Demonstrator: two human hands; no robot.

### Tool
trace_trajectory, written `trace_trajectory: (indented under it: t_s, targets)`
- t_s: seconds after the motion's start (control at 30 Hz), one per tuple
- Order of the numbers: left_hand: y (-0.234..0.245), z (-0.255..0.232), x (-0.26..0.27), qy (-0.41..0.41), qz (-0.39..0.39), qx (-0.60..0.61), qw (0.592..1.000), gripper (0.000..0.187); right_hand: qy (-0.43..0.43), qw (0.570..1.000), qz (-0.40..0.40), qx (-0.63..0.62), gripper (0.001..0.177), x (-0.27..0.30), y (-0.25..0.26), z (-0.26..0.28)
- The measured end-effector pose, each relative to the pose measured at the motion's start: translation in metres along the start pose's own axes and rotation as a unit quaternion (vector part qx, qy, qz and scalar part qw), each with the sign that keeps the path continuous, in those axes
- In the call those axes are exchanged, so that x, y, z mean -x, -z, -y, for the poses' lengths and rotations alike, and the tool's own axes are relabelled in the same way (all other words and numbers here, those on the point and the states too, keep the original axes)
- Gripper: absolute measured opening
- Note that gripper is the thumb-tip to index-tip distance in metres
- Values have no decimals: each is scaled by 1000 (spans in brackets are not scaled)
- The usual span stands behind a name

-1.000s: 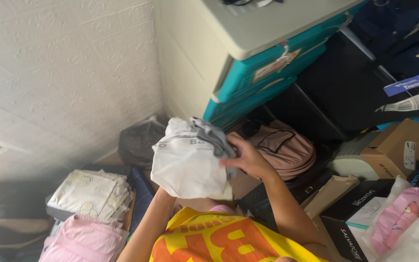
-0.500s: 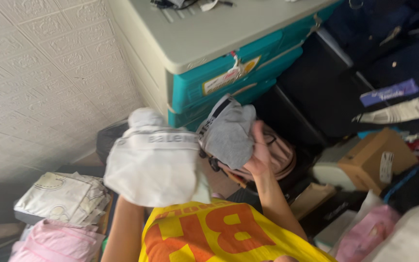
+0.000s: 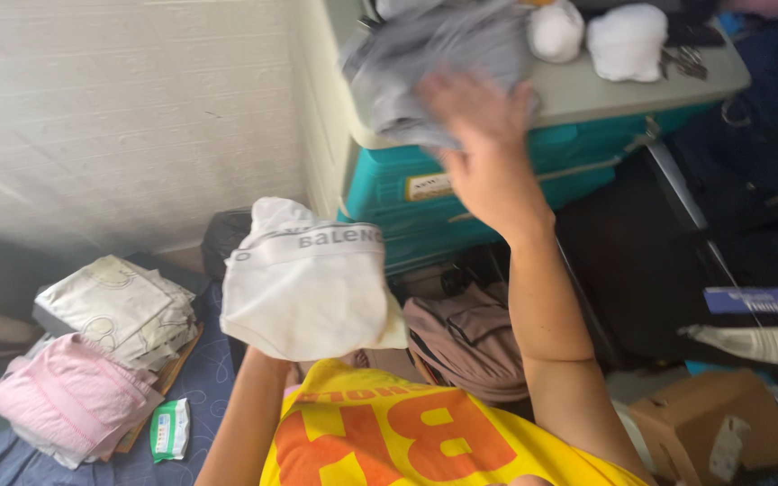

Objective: The person picks up clothes and backpacks from a cluttered area, places items into a larger blue suitcase, and folds small garments by hand.

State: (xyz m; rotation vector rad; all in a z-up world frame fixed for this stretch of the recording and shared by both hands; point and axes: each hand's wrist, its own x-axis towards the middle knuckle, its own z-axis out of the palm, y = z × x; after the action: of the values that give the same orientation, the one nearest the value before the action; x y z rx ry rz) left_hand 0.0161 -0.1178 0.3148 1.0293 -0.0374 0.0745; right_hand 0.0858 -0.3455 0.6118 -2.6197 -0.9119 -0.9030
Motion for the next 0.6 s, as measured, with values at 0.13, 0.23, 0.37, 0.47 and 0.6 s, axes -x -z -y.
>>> trace_trajectory:
  t_s: [0.13,0.23,0.37,0.47,0.6]
  targets:
    - [-16,-8,0,-9,44,-47,998,46,28,994,98,32,88,-11,-1,8]
    - [-22,-15,4,-26,69,-101,992,45,-94,988,53,-113,71,18,2,42]
    - [-17,-20,14,-88,69,-252,961,44,90,887,269,-364,123,69,-32,118]
    - [-5,-20,20,-190,27,-435,880,43,33,944,185,-271,127,92,-91,151]
    - [12,-45,17,-126,-19,-571,811,42,39,915,147,-374,108,130,-156,128]
